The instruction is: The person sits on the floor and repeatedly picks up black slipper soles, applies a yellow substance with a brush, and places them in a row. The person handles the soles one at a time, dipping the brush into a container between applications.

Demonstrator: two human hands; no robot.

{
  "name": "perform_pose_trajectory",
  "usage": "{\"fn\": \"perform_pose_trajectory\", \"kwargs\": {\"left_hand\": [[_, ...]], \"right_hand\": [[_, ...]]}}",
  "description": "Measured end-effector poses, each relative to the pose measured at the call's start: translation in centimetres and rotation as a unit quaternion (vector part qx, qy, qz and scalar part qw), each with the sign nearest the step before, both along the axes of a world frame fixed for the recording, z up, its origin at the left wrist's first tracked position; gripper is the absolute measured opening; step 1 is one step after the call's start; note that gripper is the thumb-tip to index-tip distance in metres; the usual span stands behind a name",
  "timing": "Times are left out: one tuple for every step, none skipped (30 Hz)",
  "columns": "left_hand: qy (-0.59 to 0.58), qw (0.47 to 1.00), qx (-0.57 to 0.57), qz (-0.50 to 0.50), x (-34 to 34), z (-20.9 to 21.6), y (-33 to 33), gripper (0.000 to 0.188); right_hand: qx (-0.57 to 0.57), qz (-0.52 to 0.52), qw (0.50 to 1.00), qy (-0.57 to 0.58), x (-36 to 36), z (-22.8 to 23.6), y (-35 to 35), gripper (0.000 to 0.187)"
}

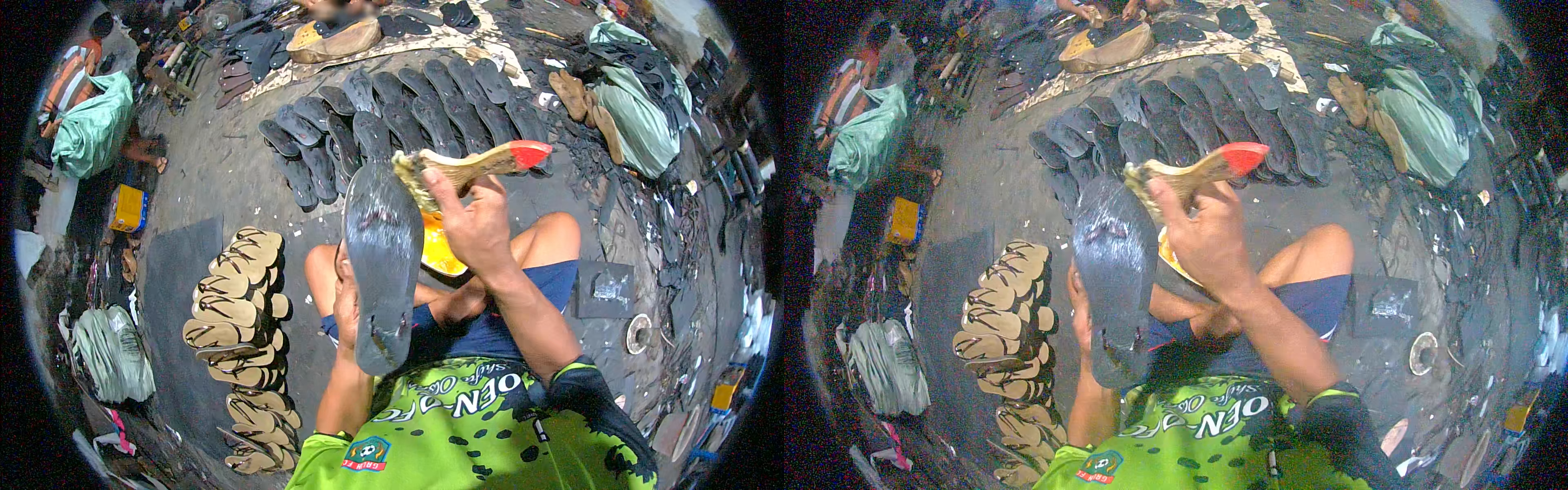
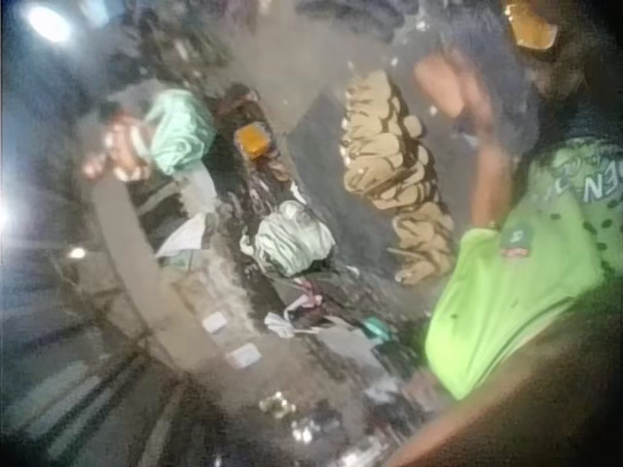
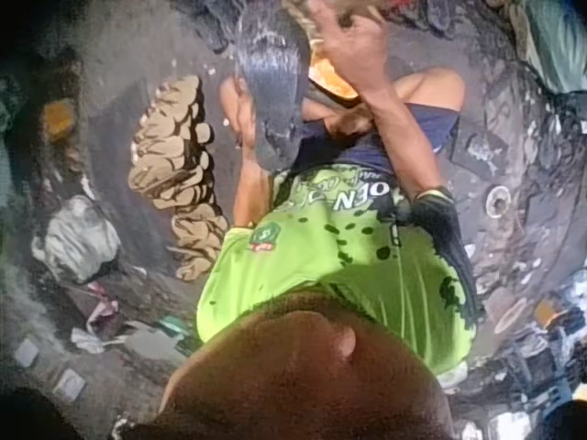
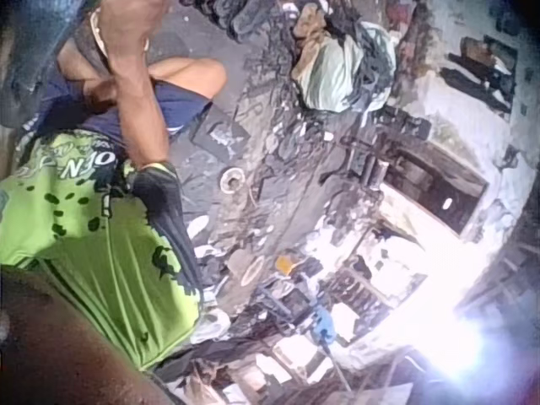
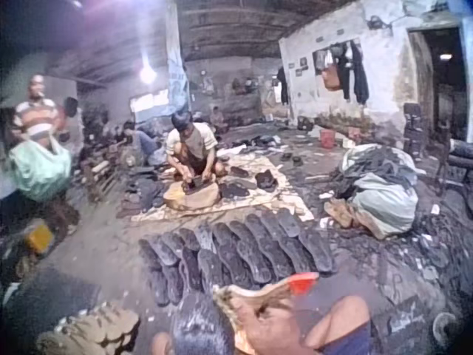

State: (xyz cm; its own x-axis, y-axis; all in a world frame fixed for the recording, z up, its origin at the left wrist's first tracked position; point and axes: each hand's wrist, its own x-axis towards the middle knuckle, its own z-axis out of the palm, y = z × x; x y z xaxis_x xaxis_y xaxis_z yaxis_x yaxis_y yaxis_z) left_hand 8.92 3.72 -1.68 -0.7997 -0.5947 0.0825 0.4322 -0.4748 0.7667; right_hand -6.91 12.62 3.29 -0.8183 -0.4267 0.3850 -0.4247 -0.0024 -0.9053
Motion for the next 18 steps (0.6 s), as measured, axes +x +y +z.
{"fn": "perform_pose_trajectory", "kwargs": {"left_hand": [[-0.031,0.981,0.191,0.022,-0.1,0.1,-0.2,0.043],[-0.015,0.983,0.182,0.014,-0.2,0.1,-0.7,0.043],[0.000,0.985,0.173,0.005,-0.2,0.0,-1.3,0.043],[0.011,0.986,0.163,0.005,0.2,0.1,-1.4,0.044],[0.047,0.986,0.161,-0.004,-0.2,-0.3,-1.1,0.045],[0.020,0.988,0.150,0.002,-0.1,-0.6,-1.1,0.045],[-0.007,0.991,0.133,0.012,0.2,-0.6,-1.6,0.045],[-0.033,0.992,0.123,0.012,0.1,-0.9,-1.6,0.045],[-0.041,0.982,0.185,0.024,-0.2,-0.6,-1.2,0.044],[-0.044,0.989,0.139,0.016,0.0,-0.8,-1.8,0.044],[-0.046,0.994,0.096,0.011,0.1,-1.5,-2.6,0.045],[-0.045,0.996,0.081,0.013,0.4,-2.2,-2.7,0.045],[-0.041,0.997,0.065,0.011,0.3,-2.7,-2.9,0.045],[-0.034,0.997,0.073,0.016,0.4,-3.1,-2.9,0.045],[-0.027,0.996,0.082,0.022,0.5,-3.4,-2.9,0.045],[-0.021,0.995,0.087,0.034,0.9,-3.5,-3.2,0.045],[-0.012,0.995,0.093,0.045,1.0,-3.7,-3.6,0.046],[0.003,0.984,0.174,0.034,-0.4,-1.9,-2.6,0.045]], "right_hand": [[-0.036,-0.008,0.999,-0.016,0.3,-0.3,0.3,0.022],[-0.072,-0.013,0.997,-0.033,1.1,-0.8,1.0,0.021],[-0.041,0.015,0.999,0.030,2.8,-0.7,2.1,0.019],[-0.019,0.046,0.995,0.090,4.7,-0.3,3.0,0.017],[-0.040,0.049,0.994,0.089,5.1,-1.3,2.8,0.015],[-0.062,0.052,0.993,0.088,5.1,-2.4,2.7,0.013],[-0.038,0.021,0.994,0.100,3.5,-2.4,2.4,0.013],[-0.006,-0.018,0.993,0.114,0.9,-2.0,2.3,0.012],[-0.007,0.004,0.999,0.044,-0.9,-0.8,2.5,0.014],[-0.080,0.038,0.981,0.170,-2.3,0.6,1.9,0.017],[-0.115,0.091,0.953,0.265,-3.6,2.4,1.2,0.027],[-0.098,0.140,0.900,0.400,-4.1,5.6,0.8,0.026],[-0.062,0.175,0.875,0.447,-5.1,6.8,0.3,0.026],[-0.027,0.210,0.845,0.491,-5.5,7.4,-0.2,0.026],[0.000,0.230,0.855,0.464,-5.3,6.7,-0.6,0.029],[0.009,0.253,0.867,0.430,-4.7,5.8,-0.7,0.036],[0.015,0.261,0.853,0.452,-4.3,4.5,-0.3,0.037],[0.034,0.264,0.837,0.477,-3.9,2.9,0.6,0.038]]}}
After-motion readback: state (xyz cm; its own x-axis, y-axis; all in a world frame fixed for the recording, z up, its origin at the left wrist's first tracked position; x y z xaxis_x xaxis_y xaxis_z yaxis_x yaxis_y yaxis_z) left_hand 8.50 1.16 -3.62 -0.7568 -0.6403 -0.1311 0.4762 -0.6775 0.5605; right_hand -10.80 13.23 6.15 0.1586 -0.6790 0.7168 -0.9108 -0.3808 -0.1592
